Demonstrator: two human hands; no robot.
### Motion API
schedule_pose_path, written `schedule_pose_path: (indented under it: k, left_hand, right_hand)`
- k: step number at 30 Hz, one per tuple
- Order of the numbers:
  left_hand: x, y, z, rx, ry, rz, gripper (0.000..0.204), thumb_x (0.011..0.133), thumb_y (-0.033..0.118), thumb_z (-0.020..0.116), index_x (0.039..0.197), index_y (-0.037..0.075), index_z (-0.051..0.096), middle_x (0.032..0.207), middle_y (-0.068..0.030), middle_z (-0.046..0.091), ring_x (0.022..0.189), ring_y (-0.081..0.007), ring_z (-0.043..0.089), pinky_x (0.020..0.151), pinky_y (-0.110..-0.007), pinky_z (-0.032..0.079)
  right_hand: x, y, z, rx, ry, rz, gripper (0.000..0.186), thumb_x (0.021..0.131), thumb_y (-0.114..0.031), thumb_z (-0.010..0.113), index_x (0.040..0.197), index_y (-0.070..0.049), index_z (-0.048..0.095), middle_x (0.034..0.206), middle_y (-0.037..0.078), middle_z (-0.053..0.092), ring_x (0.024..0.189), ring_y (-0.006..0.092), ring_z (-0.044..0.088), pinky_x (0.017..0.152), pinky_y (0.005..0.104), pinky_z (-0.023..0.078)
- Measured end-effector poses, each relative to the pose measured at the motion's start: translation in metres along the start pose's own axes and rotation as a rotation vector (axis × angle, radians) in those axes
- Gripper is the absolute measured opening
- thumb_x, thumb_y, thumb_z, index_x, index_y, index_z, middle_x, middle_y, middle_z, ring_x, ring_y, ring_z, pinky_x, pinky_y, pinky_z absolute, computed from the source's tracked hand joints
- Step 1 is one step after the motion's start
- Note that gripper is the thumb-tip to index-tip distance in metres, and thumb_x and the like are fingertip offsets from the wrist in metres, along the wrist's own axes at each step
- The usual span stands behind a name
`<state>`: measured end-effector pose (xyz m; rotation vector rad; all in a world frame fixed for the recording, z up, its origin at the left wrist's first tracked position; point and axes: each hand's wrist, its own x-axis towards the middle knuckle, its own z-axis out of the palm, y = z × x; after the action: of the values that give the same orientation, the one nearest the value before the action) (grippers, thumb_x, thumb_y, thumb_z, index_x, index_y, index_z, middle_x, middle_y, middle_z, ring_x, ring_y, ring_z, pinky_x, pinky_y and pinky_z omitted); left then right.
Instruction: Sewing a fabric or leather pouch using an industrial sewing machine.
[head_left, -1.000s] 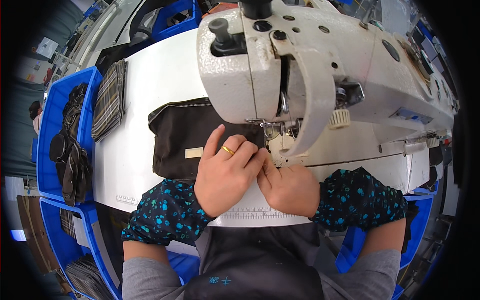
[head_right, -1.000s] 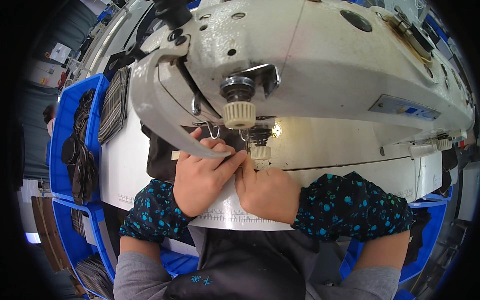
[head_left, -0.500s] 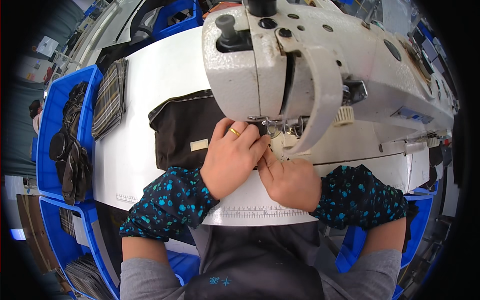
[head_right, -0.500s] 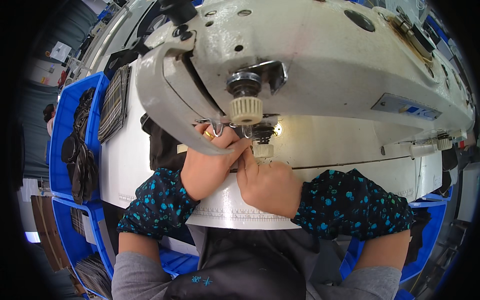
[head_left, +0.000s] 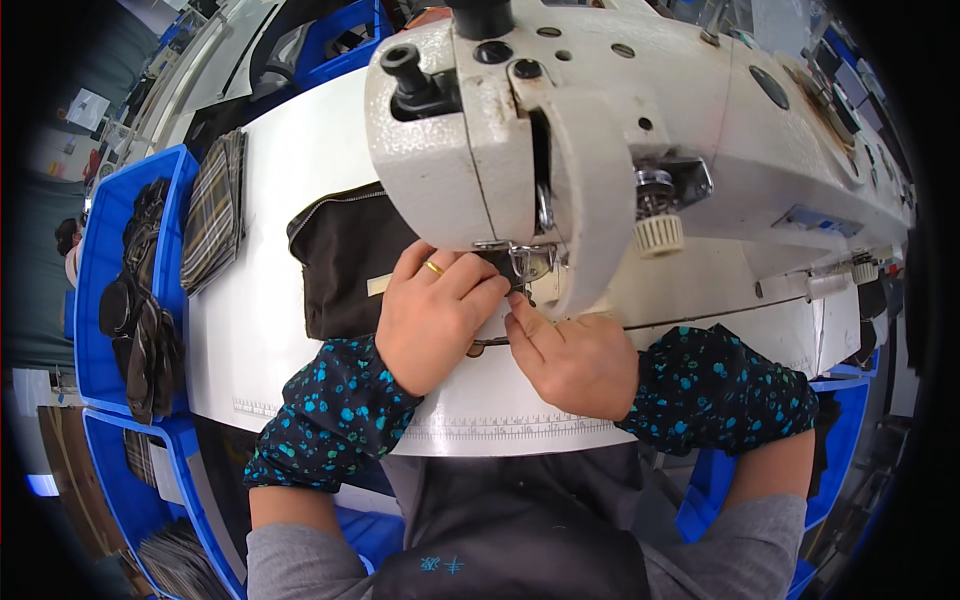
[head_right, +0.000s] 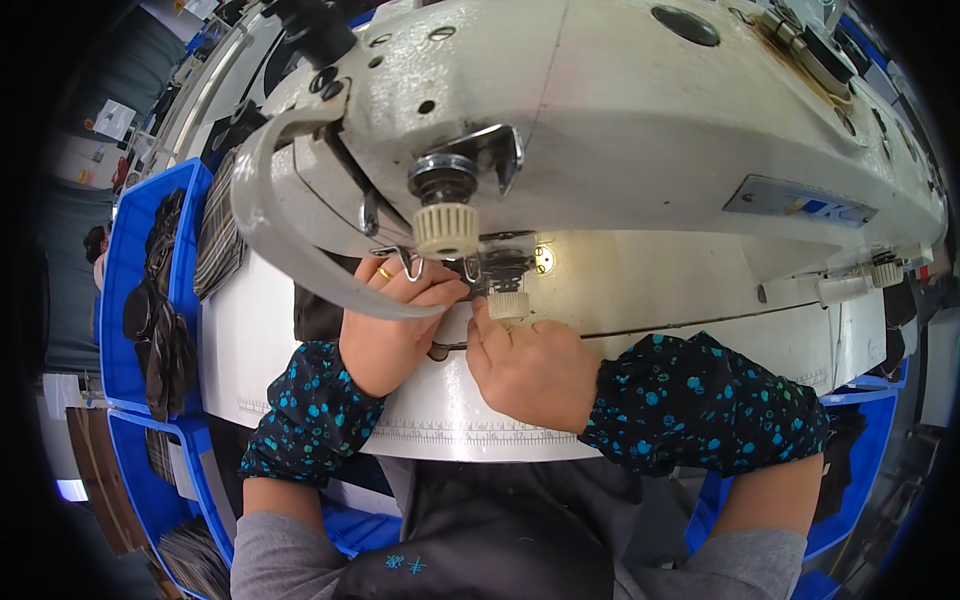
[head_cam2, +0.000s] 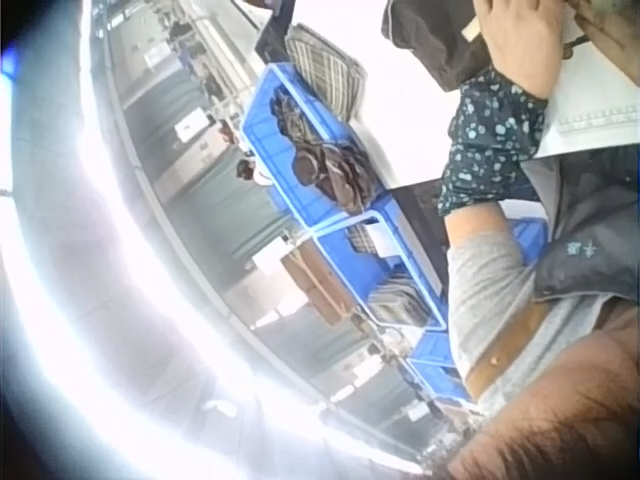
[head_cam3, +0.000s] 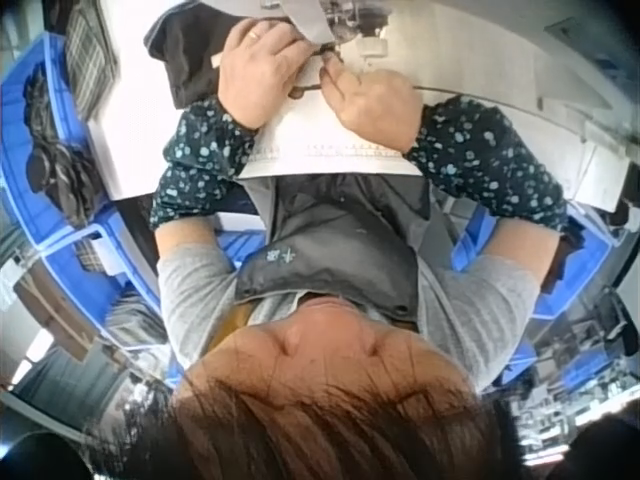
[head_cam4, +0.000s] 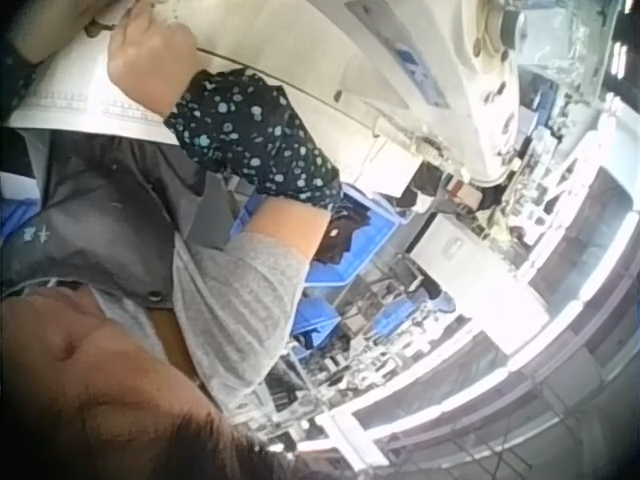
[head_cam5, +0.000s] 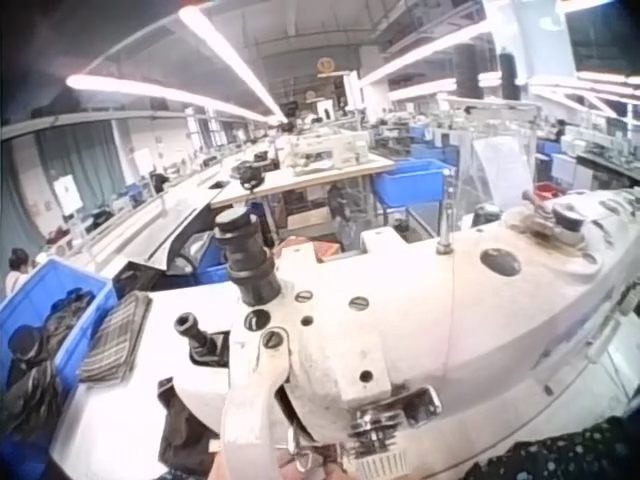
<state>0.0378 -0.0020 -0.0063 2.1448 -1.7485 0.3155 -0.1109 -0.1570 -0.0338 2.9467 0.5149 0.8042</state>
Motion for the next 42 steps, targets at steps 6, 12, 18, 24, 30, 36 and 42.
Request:
schedule_pose_path:
  k: [6, 12, 18, 24, 30, 36, 42]
  left_hand:
    - [0.001, 0.006, 0.001, 0.067, 0.002, 0.058, 0.035, 0.071, 0.007, 0.072, 0.105, 0.013, 0.073, 0.102, 0.0027, 0.066, 0.097, -0.0194, 0.063, 0.088, -0.039, 0.046]
    - [0.001, 0.007, 0.000, 0.015, 0.013, 0.118, 0.029, 0.074, 0.014, 0.067, 0.100, 0.003, 0.072, 0.099, -0.0044, 0.064, 0.099, -0.0226, 0.062, 0.096, -0.041, 0.048]
    - [0.000, 0.003, 0.005, -0.074, -0.013, 0.097, 0.030, 0.073, 0.015, 0.068, 0.101, 0.003, 0.073, 0.098, -0.0042, 0.064, 0.099, -0.0233, 0.062, 0.093, -0.039, 0.050]
    - [0.002, 0.005, 0.004, -0.044, -0.004, 0.129, 0.031, 0.072, 0.014, 0.068, 0.100, 0.003, 0.073, 0.096, -0.0038, 0.064, 0.098, -0.0232, 0.061, 0.091, -0.038, 0.051]
    - [0.002, 0.004, 0.005, -0.040, 0.004, 0.127, 0.031, 0.071, 0.013, 0.068, 0.100, 0.004, 0.074, 0.096, -0.0032, 0.064, 0.097, -0.0228, 0.061, 0.089, -0.038, 0.052]
    - [0.004, -0.008, 0.002, -0.241, -0.026, -0.001, 0.031, 0.069, -0.001, 0.072, 0.099, 0.007, 0.074, 0.093, -0.0060, 0.068, 0.084, -0.0272, 0.066, 0.075, -0.039, 0.054]
    - [0.006, -0.006, 0.002, -0.251, -0.005, -0.025, 0.029, 0.073, -0.002, 0.071, 0.099, 0.007, 0.075, 0.091, -0.0060, 0.067, 0.081, -0.0276, 0.066, 0.071, -0.038, 0.053]
  right_hand:
    - [0.000, -0.001, -0.001, 0.023, -0.018, 0.019, 0.029, 0.080, -0.013, 0.064, 0.103, 0.002, 0.074, 0.113, 0.022, 0.072, 0.054, 0.0132, 0.060, 0.049, 0.0275, 0.046]
    - [-0.002, -0.003, 0.001, 0.047, -0.044, 0.017, 0.031, 0.080, -0.013, 0.064, 0.104, 0.003, 0.074, 0.114, 0.023, 0.072, 0.054, 0.0136, 0.059, 0.049, 0.0274, 0.046]
    - [-0.001, -0.004, -0.003, 0.021, -0.017, -0.006, 0.029, 0.079, -0.013, 0.065, 0.101, 0.004, 0.074, 0.113, 0.024, 0.072, 0.053, 0.0140, 0.058, 0.047, 0.0275, 0.044]
    - [-0.003, -0.006, -0.003, 0.054, 0.003, -0.035, 0.025, 0.080, -0.013, 0.065, 0.097, 0.003, 0.074, 0.111, 0.025, 0.072, 0.051, 0.0144, 0.057, 0.045, 0.0271, 0.043]
    - [-0.001, -0.005, -0.004, 0.072, 0.025, -0.055, 0.031, 0.077, -0.015, 0.063, 0.098, 0.005, 0.072, 0.105, 0.029, 0.072, 0.052, 0.0129, 0.060, 0.045, 0.0274, 0.047]
    - [0.001, -0.001, -0.001, 0.044, 0.027, 0.039, 0.026, 0.082, -0.014, 0.066, 0.104, -0.003, 0.074, 0.114, 0.013, 0.072, 0.052, 0.0131, 0.057, 0.046, 0.0272, 0.045]
    - [0.000, -0.003, 0.004, 0.183, -0.003, 0.099, 0.037, 0.083, -0.014, 0.064, 0.116, 0.003, 0.068, 0.098, 0.010, 0.068, 0.055, 0.0148, 0.063, 0.045, 0.0298, 0.049]
